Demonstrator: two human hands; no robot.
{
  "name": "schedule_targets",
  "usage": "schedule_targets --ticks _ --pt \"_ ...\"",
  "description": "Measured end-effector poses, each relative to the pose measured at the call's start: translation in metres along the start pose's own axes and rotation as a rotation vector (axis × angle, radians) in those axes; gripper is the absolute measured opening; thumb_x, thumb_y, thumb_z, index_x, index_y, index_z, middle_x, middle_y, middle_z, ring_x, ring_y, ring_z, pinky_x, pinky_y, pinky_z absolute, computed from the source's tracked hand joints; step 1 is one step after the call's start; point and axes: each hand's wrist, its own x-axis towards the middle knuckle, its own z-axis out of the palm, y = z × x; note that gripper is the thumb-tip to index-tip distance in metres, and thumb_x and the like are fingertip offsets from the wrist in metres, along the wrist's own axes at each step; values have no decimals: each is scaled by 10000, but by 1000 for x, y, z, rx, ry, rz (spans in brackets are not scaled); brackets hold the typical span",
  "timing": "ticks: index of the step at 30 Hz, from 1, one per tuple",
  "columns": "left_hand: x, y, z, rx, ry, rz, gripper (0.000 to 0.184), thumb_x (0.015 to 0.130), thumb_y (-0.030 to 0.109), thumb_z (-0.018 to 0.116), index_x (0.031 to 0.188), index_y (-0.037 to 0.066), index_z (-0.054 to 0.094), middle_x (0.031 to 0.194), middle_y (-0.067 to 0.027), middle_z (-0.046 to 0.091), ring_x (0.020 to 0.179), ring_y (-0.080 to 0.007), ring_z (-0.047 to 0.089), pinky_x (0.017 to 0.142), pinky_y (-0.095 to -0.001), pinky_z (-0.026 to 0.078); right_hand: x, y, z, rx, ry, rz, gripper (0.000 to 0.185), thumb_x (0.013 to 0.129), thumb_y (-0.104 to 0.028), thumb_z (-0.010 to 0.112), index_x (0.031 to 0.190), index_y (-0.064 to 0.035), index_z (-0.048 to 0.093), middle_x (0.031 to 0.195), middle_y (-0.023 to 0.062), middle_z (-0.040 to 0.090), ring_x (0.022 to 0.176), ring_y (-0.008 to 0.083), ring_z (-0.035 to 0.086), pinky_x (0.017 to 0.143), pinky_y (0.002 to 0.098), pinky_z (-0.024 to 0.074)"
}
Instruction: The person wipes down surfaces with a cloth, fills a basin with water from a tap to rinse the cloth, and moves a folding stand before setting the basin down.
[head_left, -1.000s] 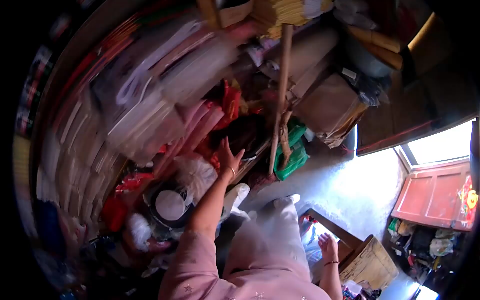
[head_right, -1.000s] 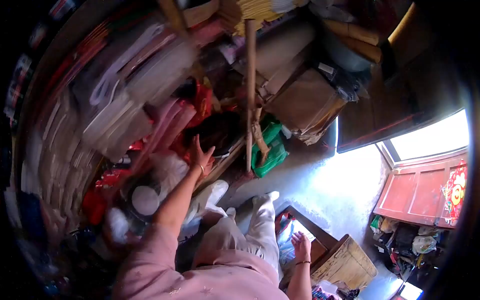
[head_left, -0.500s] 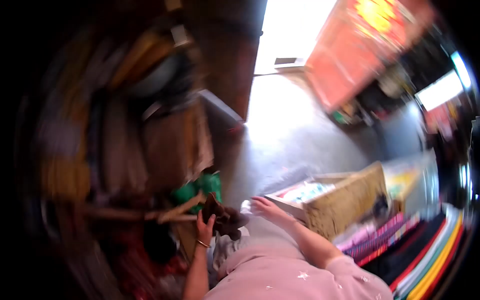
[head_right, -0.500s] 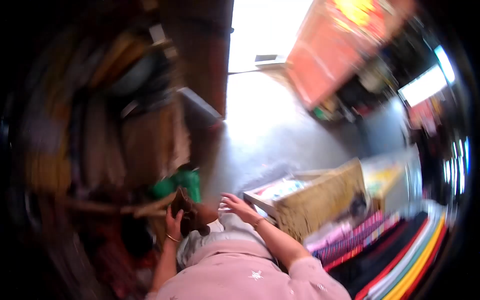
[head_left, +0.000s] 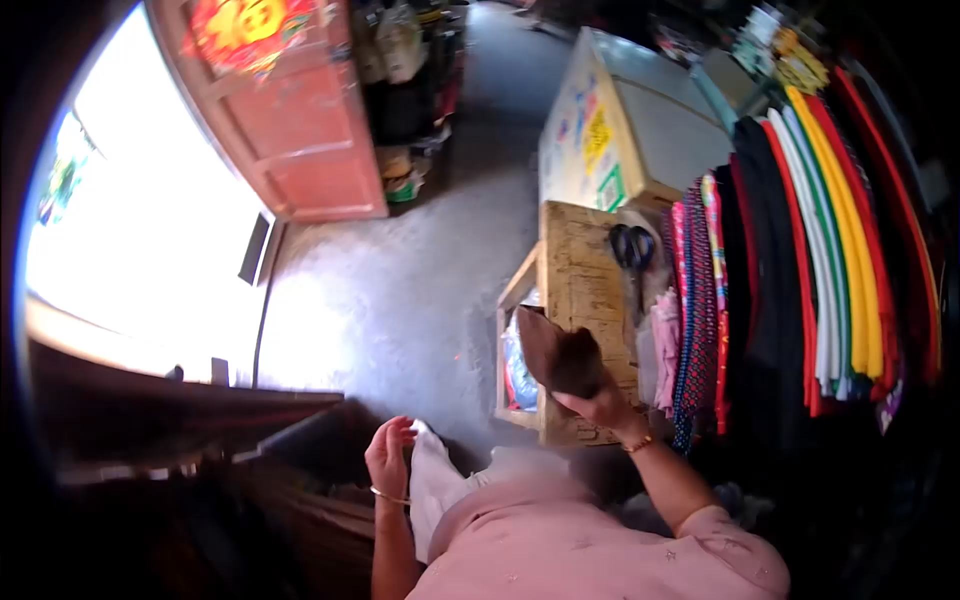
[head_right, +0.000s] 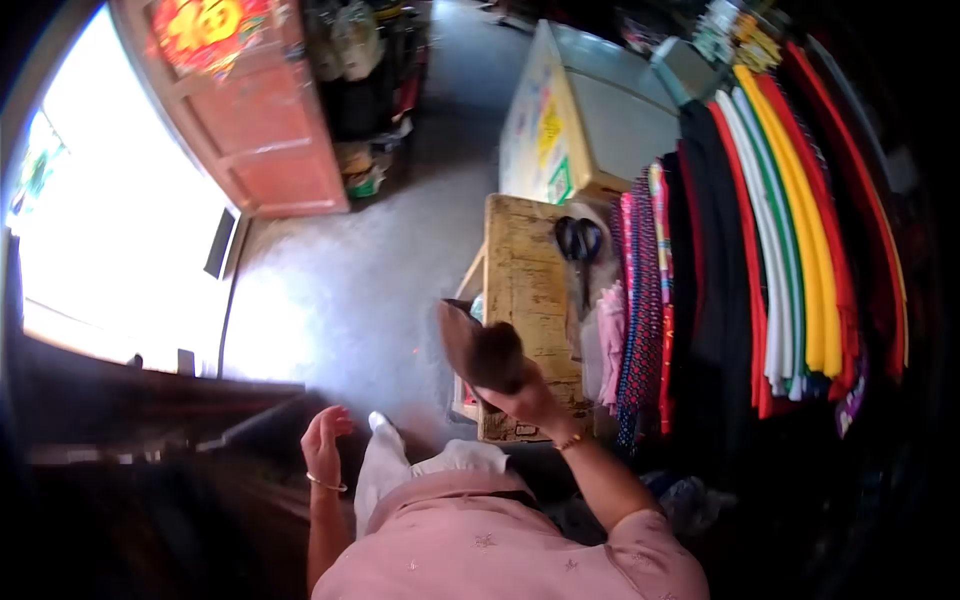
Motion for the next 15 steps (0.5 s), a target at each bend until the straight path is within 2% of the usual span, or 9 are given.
schedule_targets --ticks 3,4,5,7,8,9,11,15 --pt "46 -3 -33 97 -163 -65 264 902 185 427 968 -34 560 831 -74 612 688 -106 574 627 -218 463 -15 -1 -21 -504 28 -40 448 668 -141 676 1057 -10 498 1109 155 496 1011 263 499 847 352 402" --pt "61 5 -39 161 -222 -106 257 895 184 443 956 -32 567 810 -69 614 680 -99 573 626 -214 460 -28 11 -23 -832 -8 82 588 662 -256 680 1155 -52 433 1259 170 343 1168 316 341 960 412 282" --pt "77 7 -44 165 -249 -113 257 895 184 443 956 -32 567 810 -69 614 680 -99 573 626 -214 460 -32 31 -15 -833 14 102 588 662 -256 680 1155 -52 433 1259 170 343 1168 316 341 960 412 282" --pt "108 9 -48 256 -373 -147 252 890 183 450 946 -31 572 802 -68 616 679 -98 574 624 -208 457 -31 79 -4 -1168 -43 -9 633 666 -329 663 1198 -95 411 1303 155 281 1222 322 253 1006 447 194" --pt "123 14 -44 287 -406 -162 247 889 174 451 948 -33 572 806 -72 617 679 -100 575 625 -210 456 -18 89 4 -1232 -35 -5 647 667 -330 659 1222 -125 396 1304 142 297 1234 315 240 1017 465 169" --pt "137 15 -41 292 -424 -163 247 889 174 451 948 -33 572 806 -72 617 679 -100 575 625 -210 456 -6 96 4 -1240 -9 92 611 688 -300 640 1217 -115 396 1309 137 301 1231 325 245 1020 462 172" --pt "166 11 -30 268 -488 -186 250 888 171 453 960 -40 565 817 -79 617 693 -111 577 640 -224 457 33 110 -3 -1197 200 83 580 711 -277 619 1216 -103 393 1307 144 307 1230 316 253 1020 463 174" --pt "208 21 17 291 -563 -137 259 897 168 422 962 -42 559 813 -95 620 694 -142 593 638 -238 468 132 124 -35 -1210 402 110 541 754 -287 572 1218 -79 388 1296 165 323 1216 307 278 1013 431 205"
